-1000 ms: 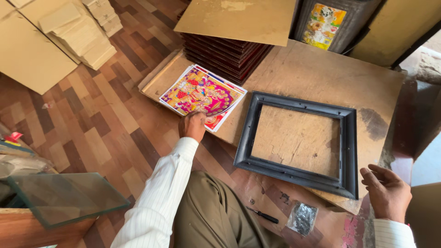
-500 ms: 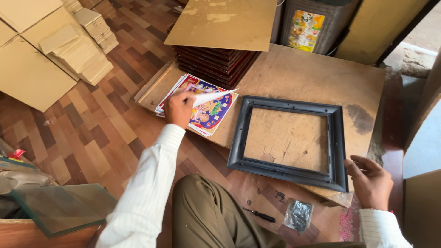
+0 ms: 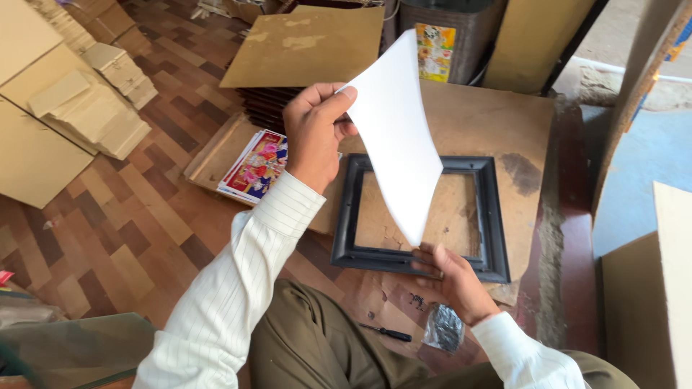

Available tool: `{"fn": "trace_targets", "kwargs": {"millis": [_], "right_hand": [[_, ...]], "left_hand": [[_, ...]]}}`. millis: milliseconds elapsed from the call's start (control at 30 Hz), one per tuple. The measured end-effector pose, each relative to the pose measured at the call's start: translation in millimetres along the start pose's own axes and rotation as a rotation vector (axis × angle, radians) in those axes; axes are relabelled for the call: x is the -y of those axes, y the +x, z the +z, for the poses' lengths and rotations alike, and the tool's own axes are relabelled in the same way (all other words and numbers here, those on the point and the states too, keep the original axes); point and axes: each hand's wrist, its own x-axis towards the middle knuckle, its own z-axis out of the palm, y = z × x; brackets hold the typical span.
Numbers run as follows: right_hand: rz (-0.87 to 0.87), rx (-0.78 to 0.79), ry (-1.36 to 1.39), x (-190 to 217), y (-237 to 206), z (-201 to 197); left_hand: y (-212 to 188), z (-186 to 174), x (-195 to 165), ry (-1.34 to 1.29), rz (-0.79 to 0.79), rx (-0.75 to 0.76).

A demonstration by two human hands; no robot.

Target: The person sits on the floor and assembles framed religious prints. They place a white backing sheet into a black frame, stack a printed image and a hardboard back over it, then use a screwdriver to drive screws into the frame edges to secure the backing, holding the frame up to check it along the way.

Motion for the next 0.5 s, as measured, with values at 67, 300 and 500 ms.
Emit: {"fn": "trace_targets", "kwargs": {"millis": [67,300,500], "right_hand": [[0.038,0.012,0.196,4,7,-7],[-0.146,-0.232,0.057,8,38,-74],[-0.172,-0.517,-0.456,3,57,-97]], "left_hand": [[0,-2,27,-0.093,-0.024,-0.051],[-68,-98,141,-0.051,-0.327,-0.282],[-108,-160,201,1.004,-0.167,-0.073]]}}
